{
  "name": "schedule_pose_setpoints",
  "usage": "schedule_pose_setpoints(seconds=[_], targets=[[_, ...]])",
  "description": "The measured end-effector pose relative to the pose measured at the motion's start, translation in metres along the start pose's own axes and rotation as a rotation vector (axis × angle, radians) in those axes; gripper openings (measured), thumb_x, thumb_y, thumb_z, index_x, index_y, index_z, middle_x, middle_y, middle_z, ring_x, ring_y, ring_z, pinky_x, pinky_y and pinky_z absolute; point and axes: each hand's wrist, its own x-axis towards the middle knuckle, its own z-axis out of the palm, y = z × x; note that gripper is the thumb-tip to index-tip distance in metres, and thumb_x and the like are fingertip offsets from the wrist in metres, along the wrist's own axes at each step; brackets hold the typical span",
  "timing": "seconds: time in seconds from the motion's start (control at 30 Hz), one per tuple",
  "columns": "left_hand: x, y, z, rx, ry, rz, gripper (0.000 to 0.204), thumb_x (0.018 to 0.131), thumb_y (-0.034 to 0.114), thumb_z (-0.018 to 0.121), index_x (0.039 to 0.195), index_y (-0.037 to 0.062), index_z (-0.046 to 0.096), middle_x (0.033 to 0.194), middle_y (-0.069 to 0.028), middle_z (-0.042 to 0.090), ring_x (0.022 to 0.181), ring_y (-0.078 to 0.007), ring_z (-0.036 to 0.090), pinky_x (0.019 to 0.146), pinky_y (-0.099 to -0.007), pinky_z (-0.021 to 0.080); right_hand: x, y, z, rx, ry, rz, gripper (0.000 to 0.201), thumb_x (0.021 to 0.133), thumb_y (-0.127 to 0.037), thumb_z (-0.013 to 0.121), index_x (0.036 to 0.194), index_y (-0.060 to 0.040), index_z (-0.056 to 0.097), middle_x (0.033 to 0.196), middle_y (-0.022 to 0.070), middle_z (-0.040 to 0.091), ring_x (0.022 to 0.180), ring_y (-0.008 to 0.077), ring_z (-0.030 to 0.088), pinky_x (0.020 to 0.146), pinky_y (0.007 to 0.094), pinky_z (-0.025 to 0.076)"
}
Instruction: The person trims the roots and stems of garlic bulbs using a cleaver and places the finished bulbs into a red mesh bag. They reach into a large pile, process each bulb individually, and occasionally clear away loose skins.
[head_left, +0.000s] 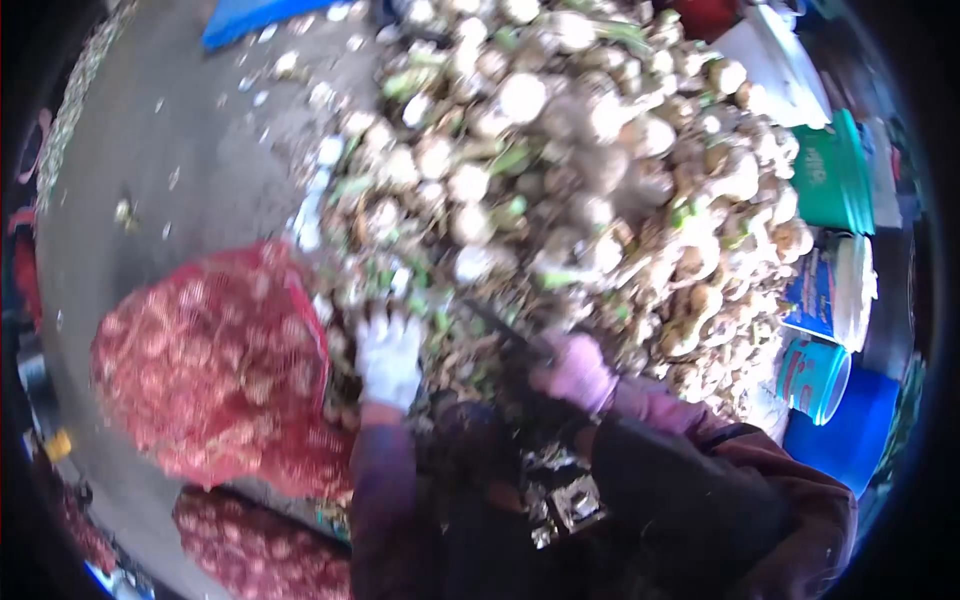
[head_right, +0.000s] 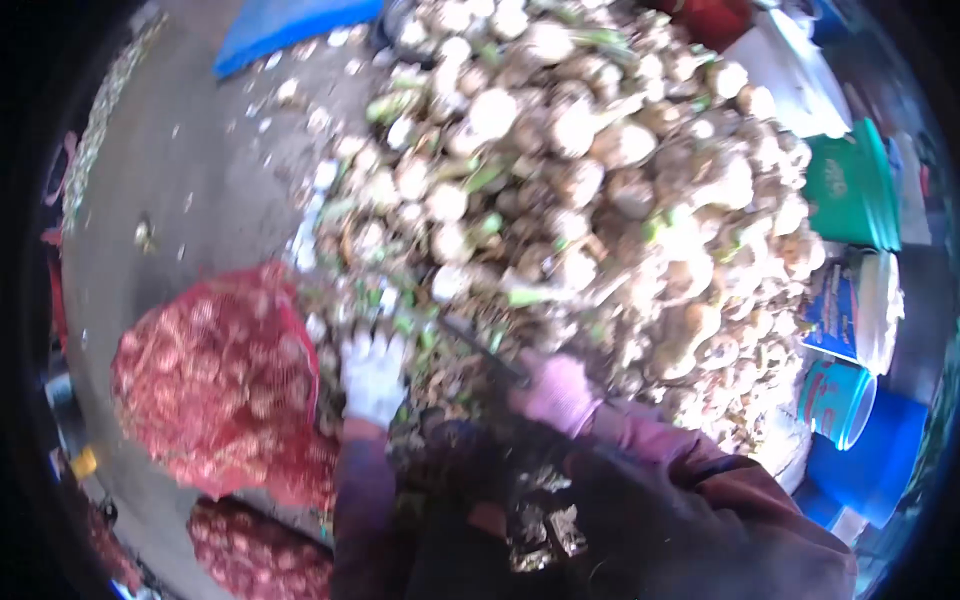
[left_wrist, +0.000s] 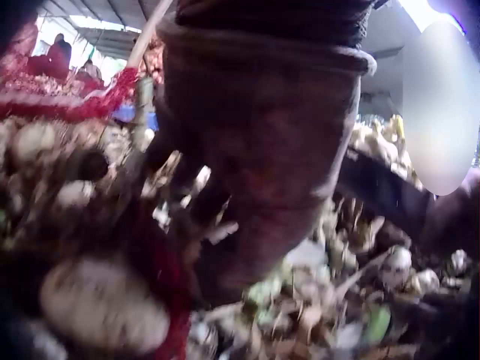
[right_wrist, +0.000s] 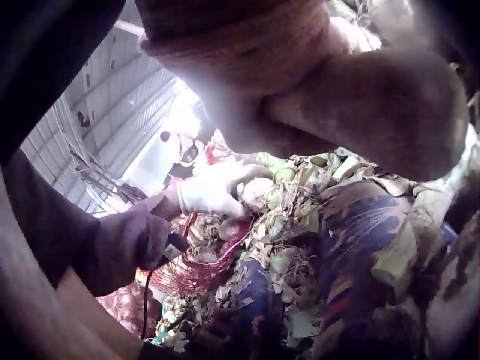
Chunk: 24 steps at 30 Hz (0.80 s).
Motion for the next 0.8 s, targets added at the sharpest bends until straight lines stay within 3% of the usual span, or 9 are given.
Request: schedule_pose_setpoints(seconds=[0.13,0.2,0.27,0.37,0.4,0.47,0.6,0.67,0.8], targets=[[0.019,0.000,-0.034,-0.049,-0.206,-0.029,0.039,0.061,0.028,0.068,0.094,0.0086,0.059,0.111,-0.0116,0.051,0.112,-0.0327,0.040,0.103,-0.0536,0.023,0.000,-0.012,-0.004,-0.016,-0.029,0.023,0.030,0.067,-0.031,0.064,0.088,-0.0101,0.056,0.065,0.0164,0.059,0.066,0.0372,0.061,0.060,0.0456,0.049],[0.019,0.012,-0.050,-0.166,-0.137,-0.148,0.058,0.050,0.040,0.077,0.095,0.0070,0.059,0.104,-0.0123,0.054,0.111,-0.0326,0.042,0.101,-0.0506,0.025,0.002,-0.017,-0.009,0.106,0.053,-0.064,0.029,0.066,-0.027,0.065,0.087,-0.0092,0.056,0.063,0.0163,0.058,0.064,0.0367,0.060,0.058,0.0437,0.049],[0.015,0.017,-0.063,-0.505,0.051,-0.130,0.056,0.052,0.034,0.080,0.095,0.0051,0.060,0.098,-0.0116,0.058,0.099,-0.0310,0.052,0.093,-0.0438,0.037,0.004,-0.032,-0.020,0.099,0.190,-0.228,0.023,0.067,-0.022,0.067,0.078,-0.0068,0.054,0.061,0.0134,0.053,0.055,0.0339,0.056,0.052,0.0398,0.046],[0.008,0.044,-0.064,-1.328,0.022,-0.439,0.041,0.063,0.022,0.080,0.094,0.0032,0.062,0.089,-0.0101,0.065,0.081,-0.0218,0.063,0.071,-0.0322,0.049,0.010,-0.047,-0.024,0.047,0.282,-0.481,0.023,0.062,-0.018,0.066,0.076,-0.0066,0.052,0.061,0.0100,0.048,0.054,0.0315,0.052,0.050,0.0393,0.043],[-0.003,0.042,-0.052,-1.430,-0.133,-0.492,0.040,0.069,0.012,0.074,0.104,0.0015,0.058,0.099,-0.0121,0.063,0.089,-0.0215,0.062,0.076,-0.0351,0.050,0.011,-0.050,-0.024,0.053,0.275,-0.484,0.023,0.062,-0.018,0.066,0.076,-0.0066,0.052,0.061,0.0100,0.048,0.054,0.0315,0.052,0.050,0.0393,0.043],[-0.013,0.060,-0.035,-2.491,0.104,-0.710,0.041,0.083,0.011,0.061,0.120,0.0002,0.047,0.110,-0.0158,0.059,0.091,-0.0263,0.062,0.079,-0.0403,0.051,0.010,-0.056,-0.031,-0.131,0.245,-0.584,0.028,0.058,-0.019,0.068,0.078,-0.0070,0.052,0.066,0.0092,0.049,0.059,0.0299,0.052,0.055,0.0387,0.042],[-0.039,0.068,-0.024,-1.852,0.050,-0.510,0.042,0.093,0.018,0.044,0.130,0.0005,0.036,0.117,-0.0200,0.053,0.097,-0.0308,0.059,0.083,-0.0462,0.051,0.007,-0.056,-0.026,-0.249,0.195,-0.589,0.029,0.065,-0.027,0.067,0.083,-0.0084,0.053,0.069,0.0066,0.052,0.063,0.0261,0.056,0.059,0.0381,0.043],[-0.048,0.067,-0.006,-3.101,0.014,-1.123,0.043,0.097,0.026,0.035,0.131,0.0002,0.035,0.118,-0.0204,0.052,0.103,-0.0290,0.057,0.085,-0.0444,0.050,0.006,-0.057,-0.025,-0.253,0.163,-0.595,0.028,0.066,-0.028,0.066,0.082,-0.0083,0.053,0.069,0.0065,0.052,0.063,0.0259,0.056,0.059,0.0379,0.043],[-0.060,0.071,-0.002,-2.872,0.041,-1.076,0.042,0.097,0.026,0.035,0.131,0.0005,0.035,0.119,-0.0200,0.051,0.104,-0.0286,0.056,0.086,-0.0441,0.049,0.005,-0.059,-0.025,-0.291,0.122,-0.620,0.027,0.068,-0.028,0.065,0.081,-0.0087,0.052,0.068,0.0064,0.051,0.063,0.0257,0.055,0.059,0.0372,0.043]])
